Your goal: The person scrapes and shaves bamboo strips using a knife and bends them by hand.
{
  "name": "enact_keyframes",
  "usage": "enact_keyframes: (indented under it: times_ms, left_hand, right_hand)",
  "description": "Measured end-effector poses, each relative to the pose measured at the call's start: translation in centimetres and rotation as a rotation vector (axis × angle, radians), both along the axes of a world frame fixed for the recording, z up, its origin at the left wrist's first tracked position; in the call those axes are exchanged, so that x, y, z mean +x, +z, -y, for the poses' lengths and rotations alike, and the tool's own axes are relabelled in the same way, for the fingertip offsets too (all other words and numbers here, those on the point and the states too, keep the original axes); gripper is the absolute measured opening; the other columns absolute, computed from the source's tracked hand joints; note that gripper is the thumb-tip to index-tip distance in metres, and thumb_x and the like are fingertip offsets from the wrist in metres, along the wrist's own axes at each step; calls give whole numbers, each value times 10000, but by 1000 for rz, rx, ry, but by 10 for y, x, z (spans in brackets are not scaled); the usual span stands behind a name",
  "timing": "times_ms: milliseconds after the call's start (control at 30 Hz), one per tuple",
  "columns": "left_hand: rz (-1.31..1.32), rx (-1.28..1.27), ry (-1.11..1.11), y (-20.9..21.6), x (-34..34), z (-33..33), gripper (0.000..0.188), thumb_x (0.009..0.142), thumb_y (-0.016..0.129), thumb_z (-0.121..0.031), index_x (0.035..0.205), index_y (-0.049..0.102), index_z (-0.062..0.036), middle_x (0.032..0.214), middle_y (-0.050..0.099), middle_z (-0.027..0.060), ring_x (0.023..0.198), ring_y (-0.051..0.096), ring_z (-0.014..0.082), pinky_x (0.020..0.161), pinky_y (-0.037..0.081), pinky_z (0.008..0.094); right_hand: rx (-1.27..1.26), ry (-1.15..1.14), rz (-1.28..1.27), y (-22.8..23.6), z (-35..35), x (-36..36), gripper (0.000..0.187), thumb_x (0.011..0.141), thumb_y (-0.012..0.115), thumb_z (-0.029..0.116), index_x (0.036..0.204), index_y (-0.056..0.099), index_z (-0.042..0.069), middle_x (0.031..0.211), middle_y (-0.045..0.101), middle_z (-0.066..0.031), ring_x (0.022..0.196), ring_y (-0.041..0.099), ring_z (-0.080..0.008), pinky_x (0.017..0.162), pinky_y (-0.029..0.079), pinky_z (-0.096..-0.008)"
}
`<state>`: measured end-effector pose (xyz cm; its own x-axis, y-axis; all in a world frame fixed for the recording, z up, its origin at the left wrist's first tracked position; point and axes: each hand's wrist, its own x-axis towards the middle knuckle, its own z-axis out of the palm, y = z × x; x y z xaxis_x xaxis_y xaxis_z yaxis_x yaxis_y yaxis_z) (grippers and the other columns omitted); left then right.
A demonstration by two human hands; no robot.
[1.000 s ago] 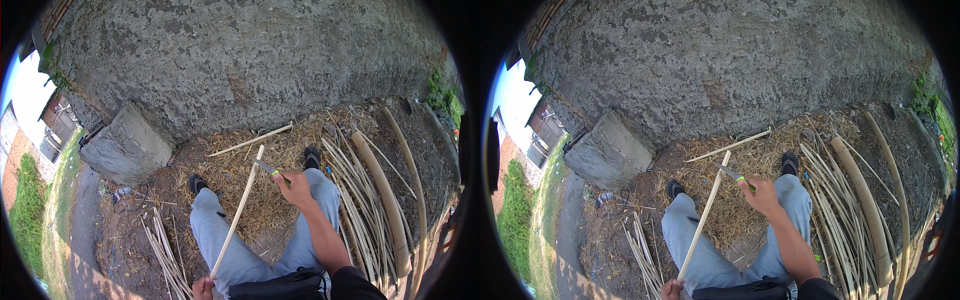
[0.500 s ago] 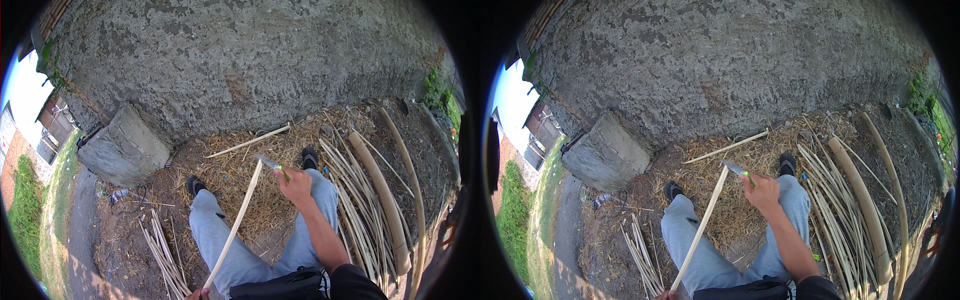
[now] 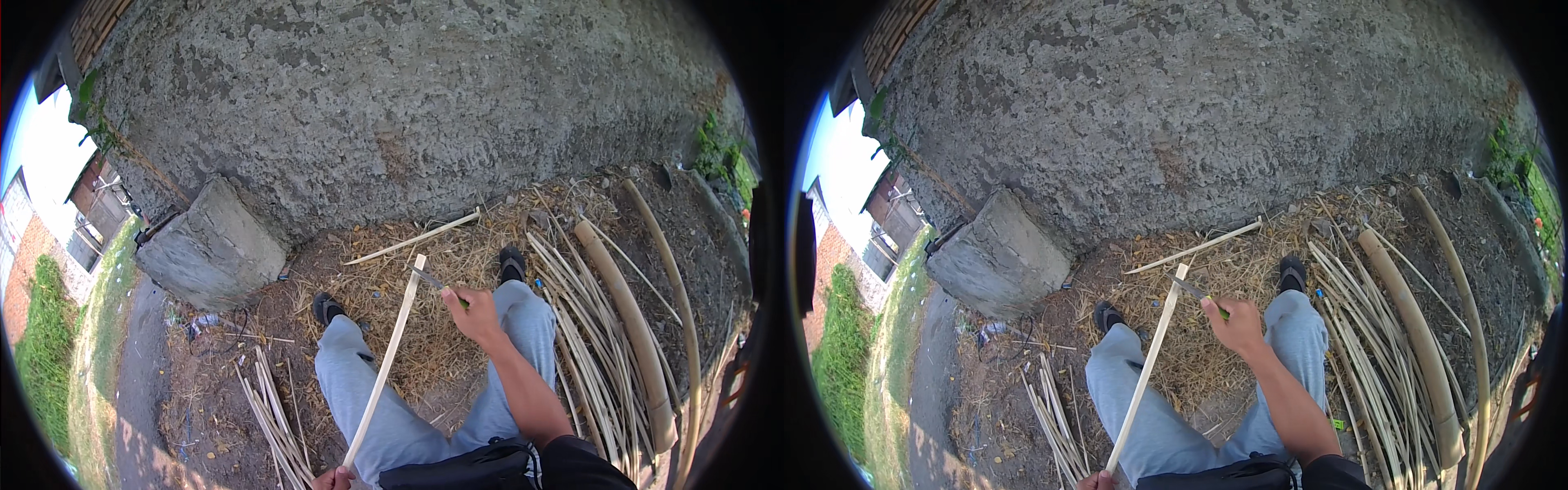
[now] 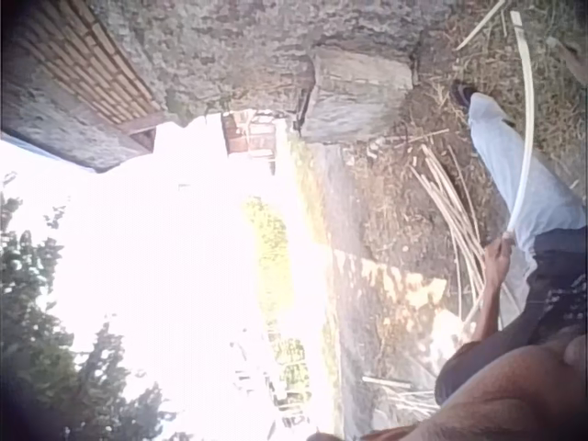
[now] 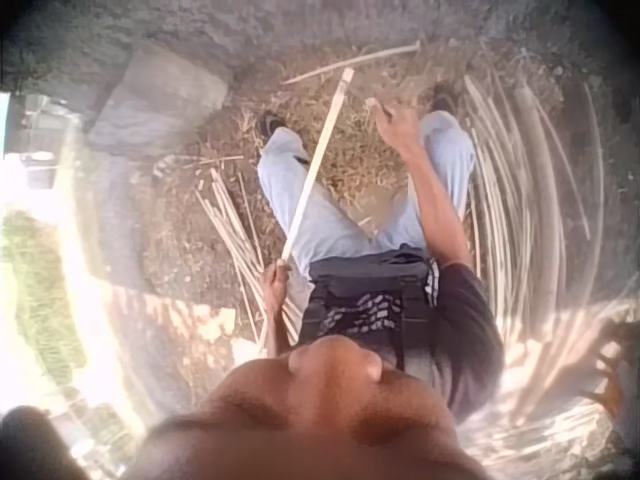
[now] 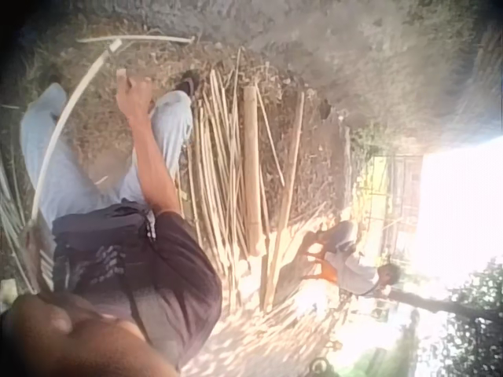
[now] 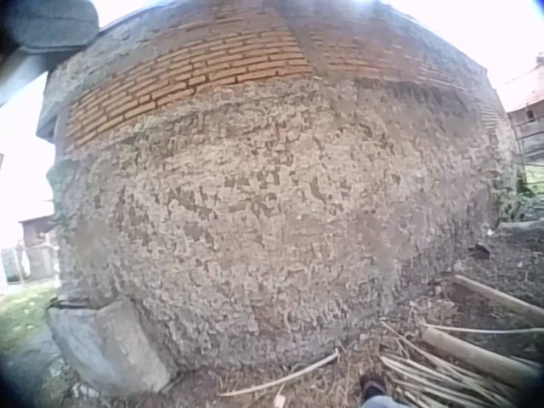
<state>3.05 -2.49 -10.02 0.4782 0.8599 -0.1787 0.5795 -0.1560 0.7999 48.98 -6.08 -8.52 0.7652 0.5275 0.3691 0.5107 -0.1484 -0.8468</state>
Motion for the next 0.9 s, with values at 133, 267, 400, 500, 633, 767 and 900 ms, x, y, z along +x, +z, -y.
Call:
enact_keyframes:
  times_ms: [133,267,400,500,633,767,900]
  left_hand:
    - [8,-28,-7,-1,-2,-2,442,994,529,-417,796,658,-43,609,454,-35,576,419,82,515,342,287]
    - [98,-143,-19,5,2,5,435,1009,517,-380,722,605,-64,605,440,-52,551,385,59,490,304,254]
    - [108,-219,-66,18,11,9,440,1024,486,-344,669,525,-87,602,430,-52,548,370,59,487,292,257]
    - [69,-215,-41,10,7,15,441,1025,471,-343,661,500,-96,601,422,-54,555,367,63,488,285,269]
    - [108,-188,-69,3,-15,18,460,1011,469,-380,676,504,-68,593,409,-24,559,372,101,499,303,319]
    - [-154,29,-74,14,-26,7,468,1005,455,-390,712,513,-30,587,388,38,564,378,154,520,326,380]
    - [-65,-5,5,18,-16,2,414,994,485,-316,701,520,-26,582,422,35,562,391,140,524,339,357]
  right_hand:
    - [1,35,87,-6,2,4,332,912,661,325,888,748,6,617,616,-156,489,591,-292,497,445,-395]
    - [104,70,133,1,8,6,275,897,684,288,876,756,24,625,637,-134,482,590,-268,473,444,-372]
    - [88,75,307,6,16,2,235,877,710,283,845,760,55,628,653,-107,492,608,-244,448,447,-347]
    - [36,1,365,6,14,2,253,877,707,321,836,760,76,625,655,-104,506,620,-262,454,457,-364]
    - [-339,-459,155,-3,16,50,359,919,624,420,870,756,89,617,643,-153,571,632,-367,536,481,-465]
    - [-119,-506,70,7,11,50,413,940,592,436,861,740,58,598,616,-184,580,619,-400,541,456,-477]
    - [-122,-287,-20,-9,10,19,424,936,610,410,816,715,16,541,565,-154,513,573,-339,495,413,-418]
